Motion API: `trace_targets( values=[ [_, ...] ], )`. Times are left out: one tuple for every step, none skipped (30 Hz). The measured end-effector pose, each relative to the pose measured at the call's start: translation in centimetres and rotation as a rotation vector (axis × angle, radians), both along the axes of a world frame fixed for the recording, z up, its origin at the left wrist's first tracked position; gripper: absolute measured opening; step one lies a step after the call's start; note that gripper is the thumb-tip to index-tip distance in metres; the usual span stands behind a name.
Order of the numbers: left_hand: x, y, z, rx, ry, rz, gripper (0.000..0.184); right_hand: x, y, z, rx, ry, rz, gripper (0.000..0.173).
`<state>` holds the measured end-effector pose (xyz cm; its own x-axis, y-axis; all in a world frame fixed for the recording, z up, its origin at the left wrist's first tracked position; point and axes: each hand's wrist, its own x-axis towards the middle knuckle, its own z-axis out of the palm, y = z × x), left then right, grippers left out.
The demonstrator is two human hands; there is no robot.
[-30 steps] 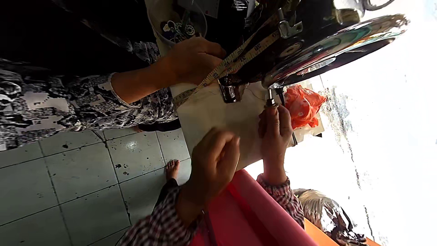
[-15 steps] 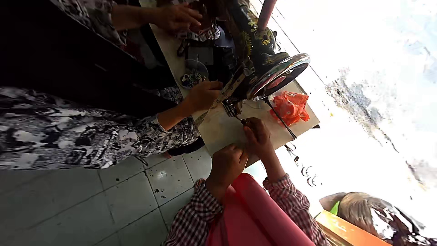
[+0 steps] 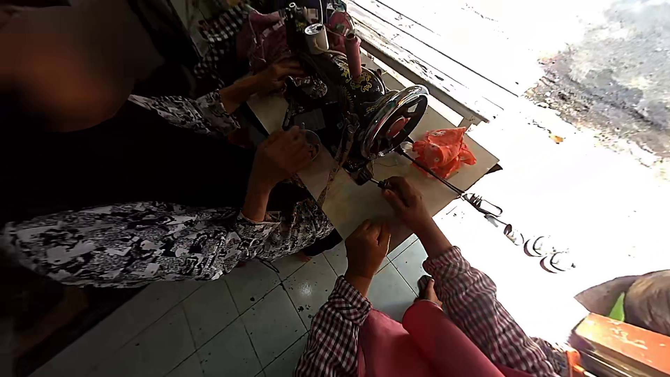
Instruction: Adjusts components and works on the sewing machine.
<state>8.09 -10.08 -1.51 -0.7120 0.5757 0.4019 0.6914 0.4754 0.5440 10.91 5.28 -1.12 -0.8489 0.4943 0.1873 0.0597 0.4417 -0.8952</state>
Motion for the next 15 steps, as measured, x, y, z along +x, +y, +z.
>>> trace_targets(
  values=[
    [-0.01,0.04,0.01,-0.005,0.006,0.001,0.039,0.01,0.01,0.01,0.0,0.001,-0.001,0.033],
    [-0.01,0.11,0.03,-0.009,0.01,0.004,0.039,0.04,0.06,0.02,-0.002,0.0,0.0,0.033],
    [0.0,0.18,0.07,-0.014,0.009,0.007,0.039,0.05,0.11,-0.02,-0.003,0.005,0.0,0.033],
    [-0.01,0.18,0.11,-0.015,0.008,0.008,0.039,0.06,0.12,-0.05,-0.004,0.012,0.002,0.032],
    [-0.06,0.16,0.12,-0.011,0.01,0.01,0.039,0.05,0.09,-0.04,-0.011,0.016,0.0,0.032],
    [-0.1,0.16,0.13,-0.005,0.012,0.009,0.038,0.03,0.06,-0.03,-0.017,0.018,-0.004,0.032],
    [-0.12,0.15,0.15,0.002,0.007,0.007,0.038,0.03,0.04,0.03,-0.021,0.015,-0.007,0.032],
    [-0.11,0.13,0.21,0.004,-0.001,0.004,0.037,0.03,0.01,0.09,-0.022,0.011,-0.006,0.033],
    [-0.1,0.11,0.31,-0.002,-0.009,0.004,0.037,0.01,-0.03,0.14,-0.019,0.01,-0.007,0.033],
    [-0.1,0.11,0.37,-0.008,-0.013,0.004,0.036,-0.01,-0.06,0.19,-0.015,0.006,-0.005,0.033],
    [-0.09,0.12,0.42,-0.015,-0.015,0.002,0.035,-0.04,-0.08,0.27,-0.016,-0.001,-0.002,0.033],
    [-0.05,0.13,0.43,-0.021,-0.008,0.003,0.035,-0.05,-0.1,0.33,-0.014,-0.01,0.001,0.033],
    [0.0,0.14,0.44,-0.025,-0.001,0.002,0.034,-0.05,-0.11,0.32,-0.007,-0.019,0.005,0.033],
    [0.07,0.15,0.44,-0.031,0.006,0.0,0.033,-0.05,-0.13,0.27,0.0,-0.023,0.01,0.033],
    [0.14,0.15,0.42,-0.037,0.016,-0.006,0.033,-0.02,-0.17,0.26,0.008,-0.027,0.013,0.032]
  ],
)
